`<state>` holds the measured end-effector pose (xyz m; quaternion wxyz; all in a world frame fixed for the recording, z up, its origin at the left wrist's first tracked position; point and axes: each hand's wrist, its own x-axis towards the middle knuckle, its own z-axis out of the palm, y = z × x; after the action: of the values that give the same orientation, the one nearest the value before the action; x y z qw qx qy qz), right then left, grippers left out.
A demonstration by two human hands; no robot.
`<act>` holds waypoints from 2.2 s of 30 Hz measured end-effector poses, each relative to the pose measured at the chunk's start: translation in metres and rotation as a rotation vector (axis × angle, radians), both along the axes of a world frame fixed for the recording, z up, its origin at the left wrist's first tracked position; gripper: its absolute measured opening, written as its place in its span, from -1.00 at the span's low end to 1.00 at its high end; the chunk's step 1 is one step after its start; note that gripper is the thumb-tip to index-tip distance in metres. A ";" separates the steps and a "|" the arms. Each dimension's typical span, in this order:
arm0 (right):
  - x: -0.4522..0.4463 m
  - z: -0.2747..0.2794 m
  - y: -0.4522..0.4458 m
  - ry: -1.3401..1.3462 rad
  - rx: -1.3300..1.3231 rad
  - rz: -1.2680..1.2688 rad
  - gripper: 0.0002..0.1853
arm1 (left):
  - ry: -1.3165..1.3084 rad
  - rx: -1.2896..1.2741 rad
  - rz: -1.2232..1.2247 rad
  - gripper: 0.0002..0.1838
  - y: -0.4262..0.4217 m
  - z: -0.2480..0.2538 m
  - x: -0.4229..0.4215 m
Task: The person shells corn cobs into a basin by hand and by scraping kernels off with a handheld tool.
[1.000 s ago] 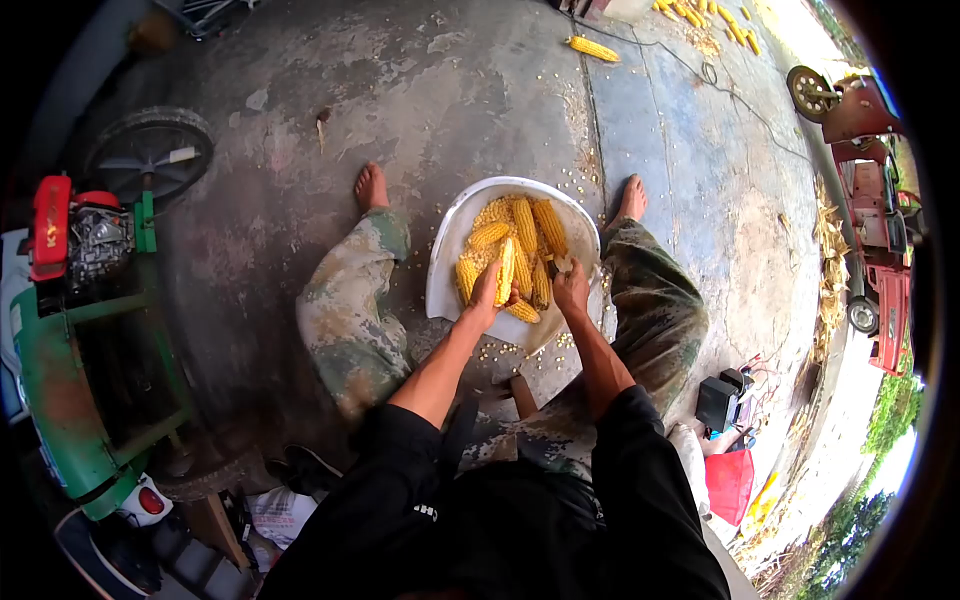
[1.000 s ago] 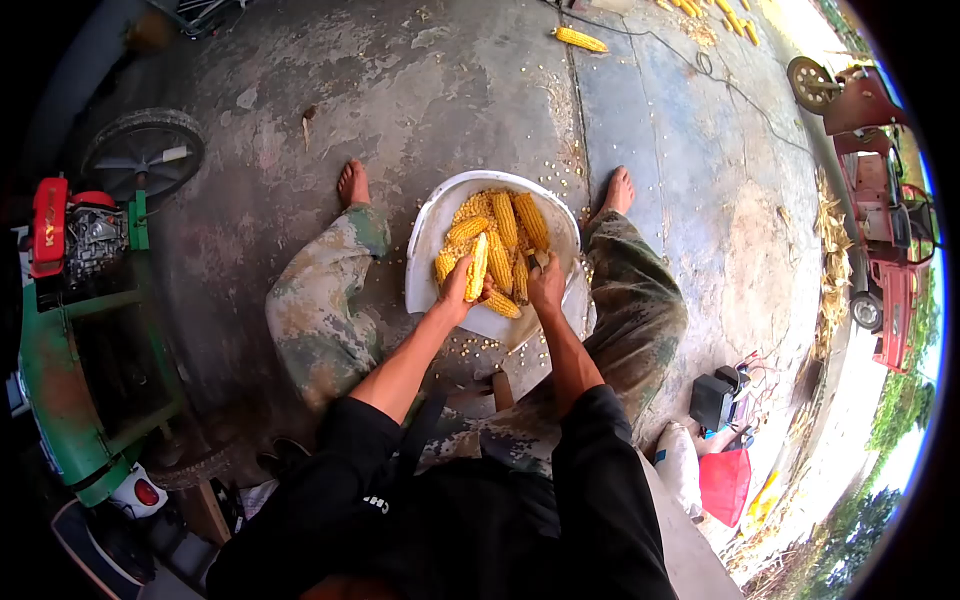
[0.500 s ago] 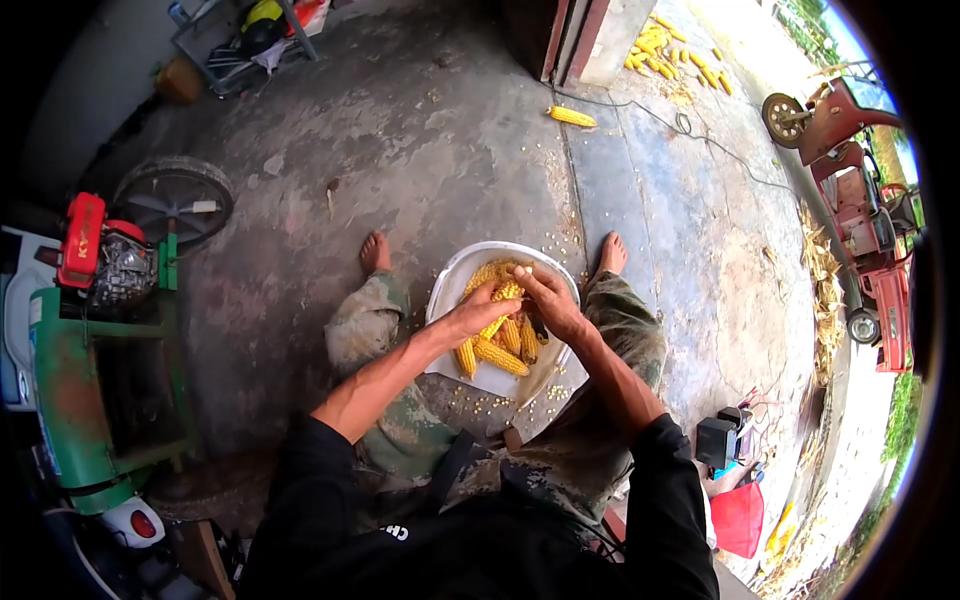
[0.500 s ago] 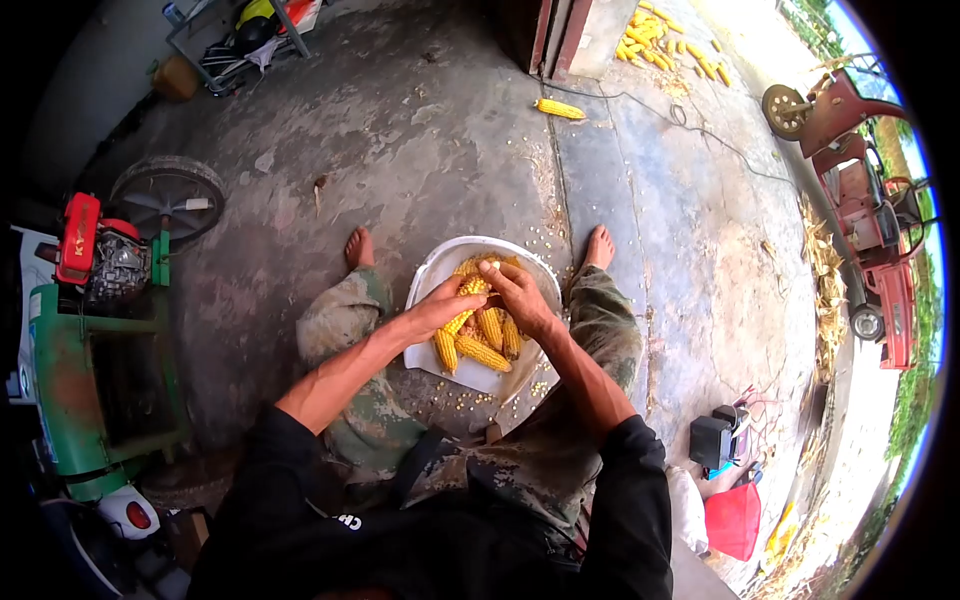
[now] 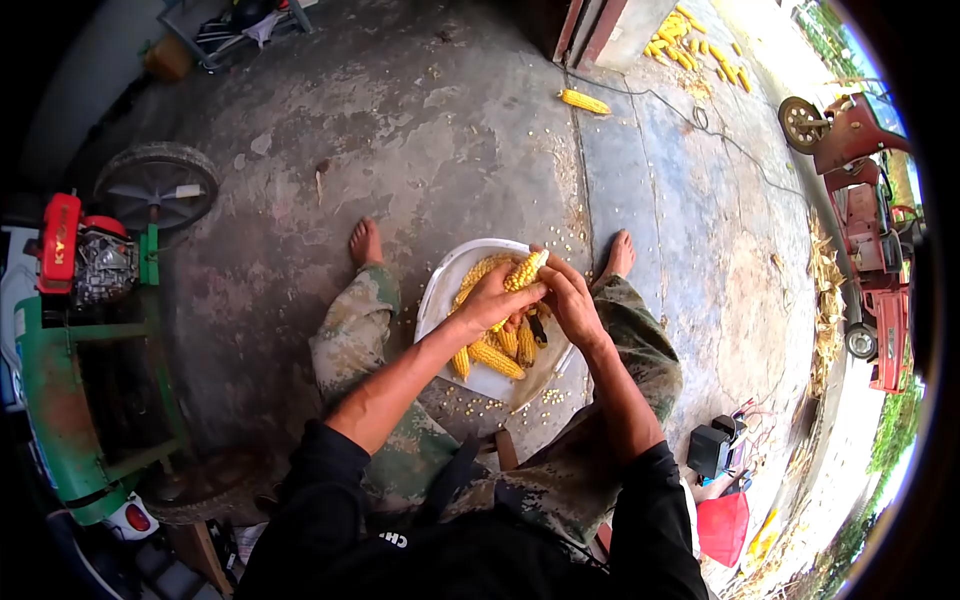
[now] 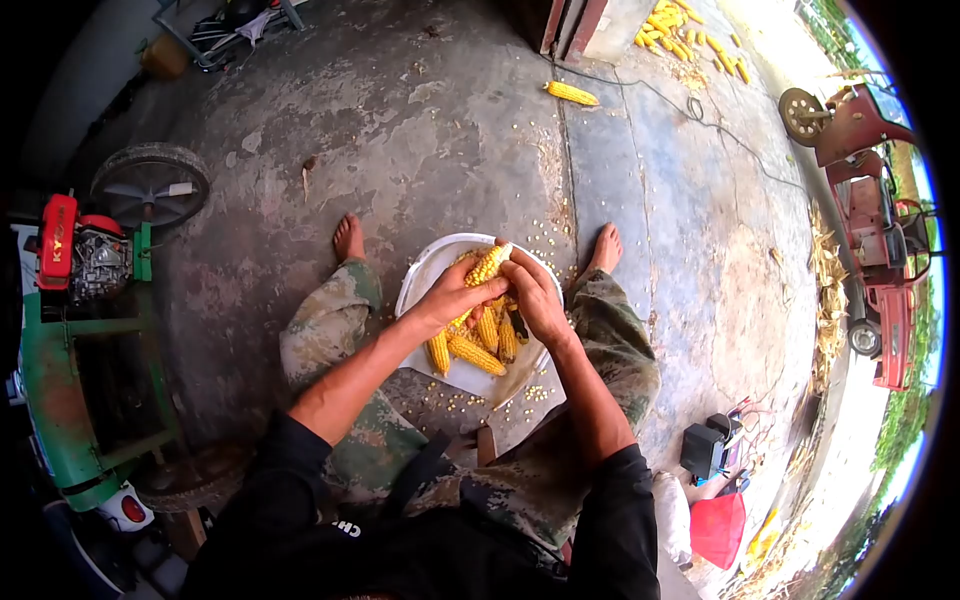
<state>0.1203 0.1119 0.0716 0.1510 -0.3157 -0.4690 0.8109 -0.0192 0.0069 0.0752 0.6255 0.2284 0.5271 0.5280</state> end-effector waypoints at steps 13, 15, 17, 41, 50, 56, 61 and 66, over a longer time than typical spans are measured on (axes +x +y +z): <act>-0.001 0.017 0.007 0.030 0.108 0.051 -0.48 | -0.018 0.160 -0.086 -0.51 0.006 0.002 -0.008; 0.001 0.013 0.010 0.044 0.112 0.084 -0.49 | 0.062 0.163 -0.093 -0.51 0.005 0.002 -0.006; 0.004 0.010 0.013 0.057 0.117 0.114 -0.50 | 0.054 0.139 -0.063 -0.54 0.003 0.002 -0.006; -0.003 0.011 0.004 0.043 0.055 0.082 -0.52 | -0.027 0.129 -0.025 -0.59 -0.002 -0.003 -0.003; 0.003 0.004 0.009 0.020 -0.013 0.190 -0.49 | 0.006 0.171 -0.010 -0.47 -0.006 -0.013 -0.004; -0.003 0.001 -0.001 0.026 0.004 0.041 -0.56 | 0.345 0.062 0.036 -0.32 -0.006 -0.019 -0.009; 0.003 -0.019 0.010 -0.112 0.311 0.167 -0.58 | 0.725 0.050 -0.019 -0.31 -0.007 -0.035 -0.008; -0.002 -0.003 0.001 -0.147 0.313 0.130 -0.63 | 0.523 0.176 0.093 -0.41 -0.002 -0.027 -0.006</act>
<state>0.1188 0.1129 0.0682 0.1111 -0.3158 -0.6185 0.7109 -0.0250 0.0052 0.0485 0.4212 0.3860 0.6324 0.5231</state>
